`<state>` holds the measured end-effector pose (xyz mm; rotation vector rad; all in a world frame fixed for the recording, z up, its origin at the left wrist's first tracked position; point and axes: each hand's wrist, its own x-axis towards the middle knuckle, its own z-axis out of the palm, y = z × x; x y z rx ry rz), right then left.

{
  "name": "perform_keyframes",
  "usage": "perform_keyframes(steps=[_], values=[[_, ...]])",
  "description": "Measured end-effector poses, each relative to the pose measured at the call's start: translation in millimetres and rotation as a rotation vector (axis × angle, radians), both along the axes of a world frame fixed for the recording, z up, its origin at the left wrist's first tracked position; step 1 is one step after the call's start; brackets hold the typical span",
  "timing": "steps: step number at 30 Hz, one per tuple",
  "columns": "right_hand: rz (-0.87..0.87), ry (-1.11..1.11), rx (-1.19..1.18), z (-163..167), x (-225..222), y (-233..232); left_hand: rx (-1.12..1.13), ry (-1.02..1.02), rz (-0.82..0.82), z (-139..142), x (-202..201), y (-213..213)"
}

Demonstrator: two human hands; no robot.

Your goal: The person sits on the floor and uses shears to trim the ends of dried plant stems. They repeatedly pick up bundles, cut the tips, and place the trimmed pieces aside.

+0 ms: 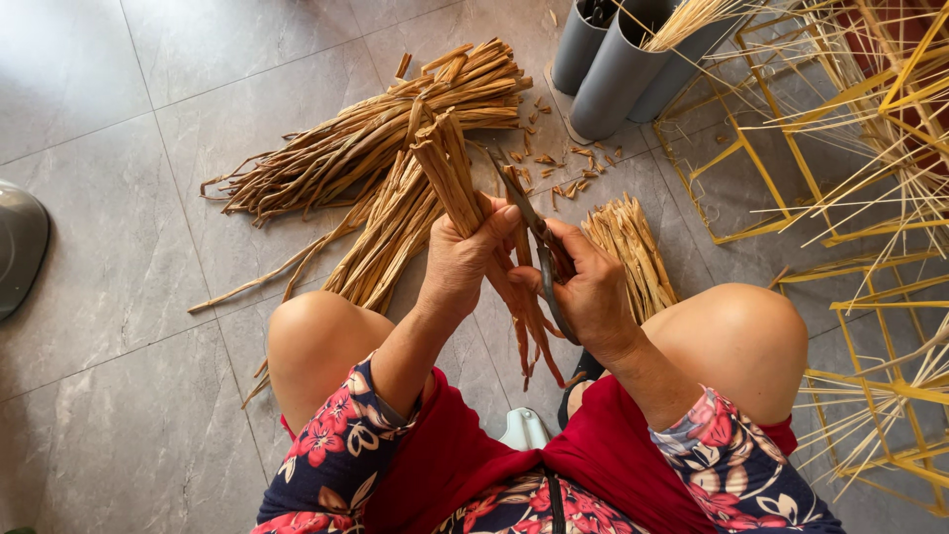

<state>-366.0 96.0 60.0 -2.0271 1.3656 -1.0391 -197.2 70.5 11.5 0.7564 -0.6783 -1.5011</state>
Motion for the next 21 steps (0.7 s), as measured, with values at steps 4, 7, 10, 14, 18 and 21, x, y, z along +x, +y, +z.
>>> perform_keyframes(steps=[4,7,10,14,18,21], values=[[0.019,-0.045,-0.007,-4,0,1,0.012,-0.011,0.003,0,-3,1],[0.018,-0.112,0.041,-9,-1,-1,0.005,-0.012,-0.048,2,-5,3],[0.019,-0.325,0.284,-16,-2,-5,0.005,0.024,-0.106,7,-3,5],[0.167,-0.566,0.316,-23,-4,-10,-0.003,0.059,-0.132,11,-4,7],[0.106,-0.518,0.39,-22,-3,-13,0.002,0.13,-0.208,5,-5,9],[0.089,-0.467,0.377,-20,-2,-13,-0.037,0.081,-0.18,-2,-6,5]])
